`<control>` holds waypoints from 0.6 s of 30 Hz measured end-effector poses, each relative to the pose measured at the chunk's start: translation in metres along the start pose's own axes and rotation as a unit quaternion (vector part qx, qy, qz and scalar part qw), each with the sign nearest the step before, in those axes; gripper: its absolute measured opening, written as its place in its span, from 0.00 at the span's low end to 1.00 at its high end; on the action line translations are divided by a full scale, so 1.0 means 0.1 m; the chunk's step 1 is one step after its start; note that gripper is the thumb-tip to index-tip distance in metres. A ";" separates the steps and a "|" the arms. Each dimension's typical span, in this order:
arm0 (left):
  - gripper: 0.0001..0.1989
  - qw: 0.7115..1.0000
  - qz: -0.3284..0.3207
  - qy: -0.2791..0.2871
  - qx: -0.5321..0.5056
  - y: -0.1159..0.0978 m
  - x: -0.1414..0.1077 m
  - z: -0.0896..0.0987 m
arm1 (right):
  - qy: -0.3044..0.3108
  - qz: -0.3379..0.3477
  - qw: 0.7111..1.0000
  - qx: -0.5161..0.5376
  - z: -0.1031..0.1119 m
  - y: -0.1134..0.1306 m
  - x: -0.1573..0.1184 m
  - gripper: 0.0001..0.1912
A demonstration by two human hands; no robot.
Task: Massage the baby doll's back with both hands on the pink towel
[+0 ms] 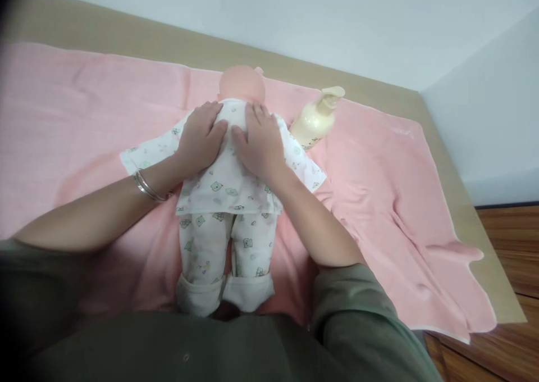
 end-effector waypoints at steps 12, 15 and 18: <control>0.29 0.999 -0.032 0.036 0.007 -0.18 -0.22 0.06 | 0.029 0.025 0.999 0.003 0.16 -0.18 0.12 0.35; 0.28 0.995 -0.083 0.057 0.010 -0.31 -0.37 0.05 | 0.051 0.075 0.996 0.021 0.21 -0.25 0.15 0.33; 0.29 0.994 -0.082 0.069 -0.005 -0.24 -0.31 0.02 | 0.025 0.029 0.999 -0.029 0.16 -0.14 0.06 0.32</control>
Point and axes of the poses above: each hand's wrist, its own x-axis towards the middle knuckle, its own z-axis out of the back of the hand, y = z × x, the point moved 3 cm from there along x, towards the middle knuckle, and after that the axes turned 2 degrees about y, right-handed, at the moved point
